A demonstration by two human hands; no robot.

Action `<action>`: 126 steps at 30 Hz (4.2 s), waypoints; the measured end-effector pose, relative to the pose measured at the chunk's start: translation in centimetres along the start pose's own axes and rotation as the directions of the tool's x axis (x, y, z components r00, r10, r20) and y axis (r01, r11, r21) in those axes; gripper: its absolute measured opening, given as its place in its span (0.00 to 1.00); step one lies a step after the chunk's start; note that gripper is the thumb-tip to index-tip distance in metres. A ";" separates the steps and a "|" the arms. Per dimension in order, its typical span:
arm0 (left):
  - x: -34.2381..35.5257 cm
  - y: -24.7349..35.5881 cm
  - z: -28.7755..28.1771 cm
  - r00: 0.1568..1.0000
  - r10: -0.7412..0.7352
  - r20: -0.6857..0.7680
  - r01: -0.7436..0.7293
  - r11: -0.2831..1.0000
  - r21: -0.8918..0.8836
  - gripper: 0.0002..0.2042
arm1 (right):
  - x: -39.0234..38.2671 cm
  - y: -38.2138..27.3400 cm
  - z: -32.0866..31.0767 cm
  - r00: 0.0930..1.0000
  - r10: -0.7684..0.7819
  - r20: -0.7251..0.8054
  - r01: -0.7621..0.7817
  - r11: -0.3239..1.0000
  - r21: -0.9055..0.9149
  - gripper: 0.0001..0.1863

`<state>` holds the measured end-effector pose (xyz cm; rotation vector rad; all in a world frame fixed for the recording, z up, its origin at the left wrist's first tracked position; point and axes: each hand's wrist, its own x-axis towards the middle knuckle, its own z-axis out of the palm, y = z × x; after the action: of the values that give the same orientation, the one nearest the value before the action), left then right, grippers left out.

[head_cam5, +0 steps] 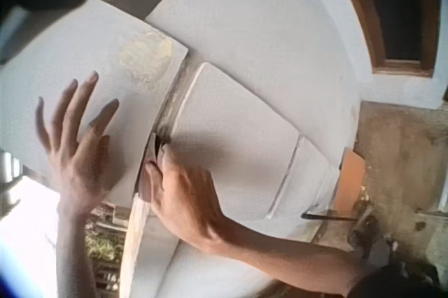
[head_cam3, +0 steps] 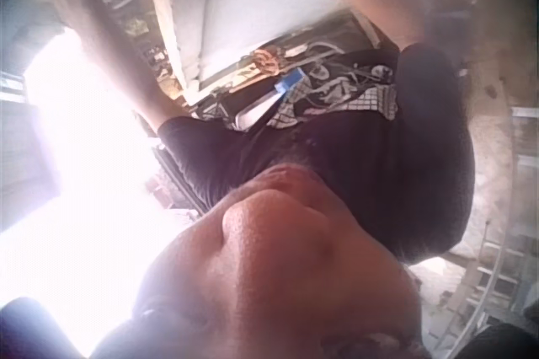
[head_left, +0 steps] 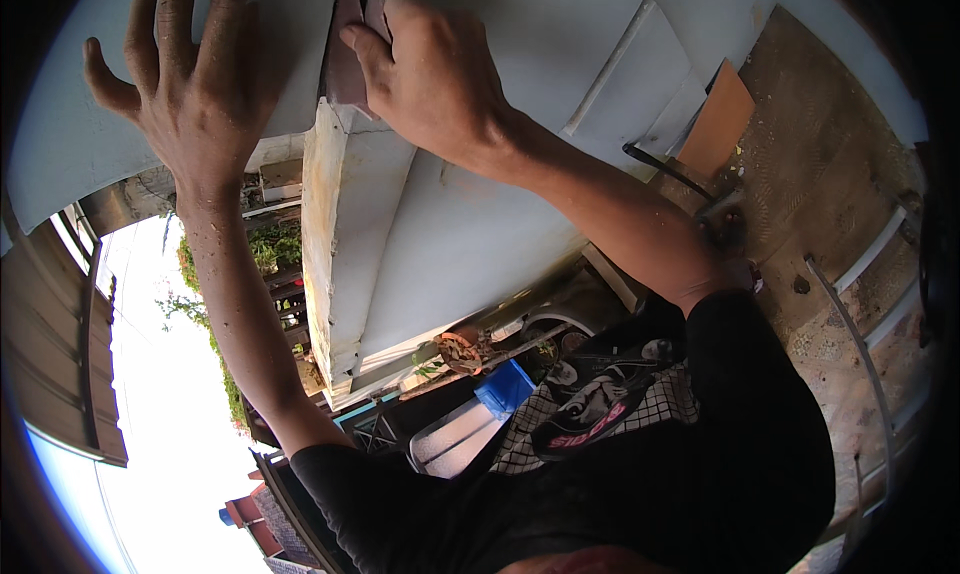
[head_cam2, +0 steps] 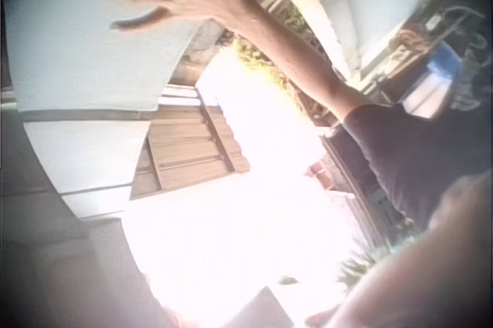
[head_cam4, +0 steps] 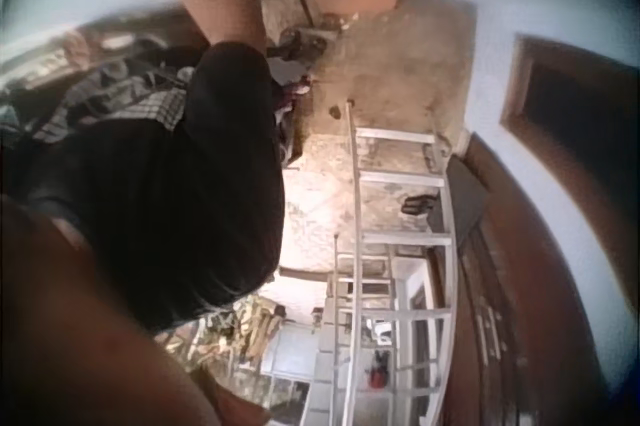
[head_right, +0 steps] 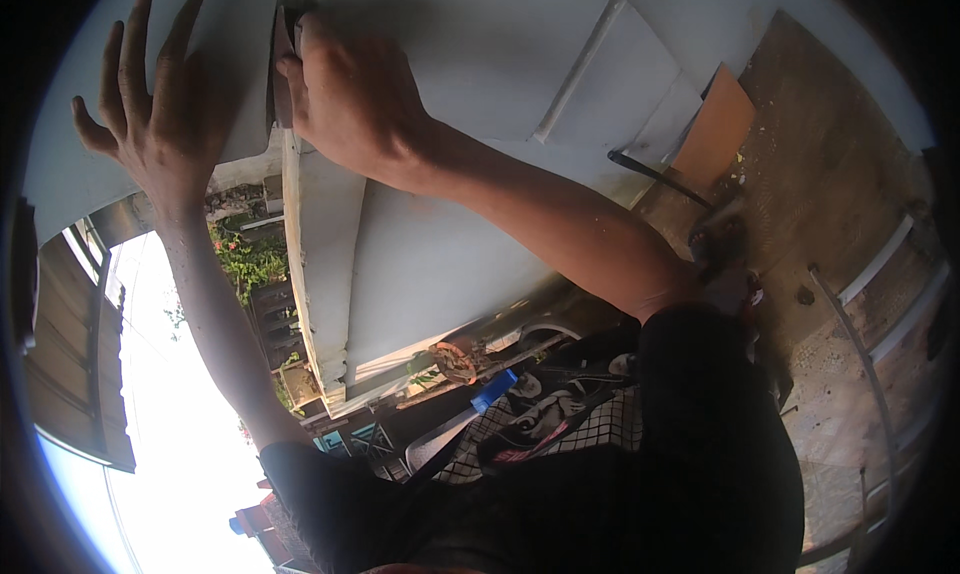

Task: The person kneels on a piece of cardboard and uses a sanding block to smooth a white painted wall. They repeatedly rub the sanding block against the wall surface, focusing on edges and flat areas.

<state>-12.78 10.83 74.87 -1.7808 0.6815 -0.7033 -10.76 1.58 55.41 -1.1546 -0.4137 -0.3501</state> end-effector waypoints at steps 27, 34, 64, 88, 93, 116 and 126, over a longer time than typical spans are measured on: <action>-1.7 0.5 -0.3 0.995 -0.026 0.100 0.035 0.995 -0.094 0.21 | -3.4 -1.5 3.1 0.964 0.228 -0.133 -0.180 0.937 0.300 0.08; -2.5 0.5 -0.8 0.997 -0.051 0.056 0.056 0.994 -0.094 0.21 | -3.0 0.1 2.7 0.999 0.016 -0.037 -0.010 0.985 0.174 0.07; -0.8 2.8 -2.8 0.980 -0.173 0.100 0.176 0.984 -0.025 0.27 | 2.1 -2.9 -1.0 0.907 0.353 0.230 -0.308 0.928 -0.208 0.14; 0.4 3.1 -1.9 0.943 -0.126 0.307 0.178 0.973 -0.150 0.23 | 3.6 -1.8 -2.9 0.974 0.197 0.113 -0.106 0.834 -0.542 0.27; -1.2 3.8 -1.1 0.951 -0.193 0.242 0.241 0.952 -0.188 0.21 | 2.2 -3.6 -3.5 0.831 0.338 0.442 -0.108 0.877 -0.468 0.25; -0.6 4.3 1.2 0.951 -0.298 -0.078 0.266 0.923 -0.279 0.15 | 4.5 0.6 -4.2 0.951 0.200 0.235 -0.034 0.824 -0.565 0.31; -1.3 3.7 -0.7 0.949 -0.314 0.025 0.310 0.917 -0.251 0.16 | 2.3 -0.6 -3.1 0.942 0.153 0.298 0.048 0.817 -0.574 0.29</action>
<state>-14.57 10.27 71.41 -2.1514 0.5178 -0.8762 -8.65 -1.60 55.92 -1.8358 -0.5919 -0.2324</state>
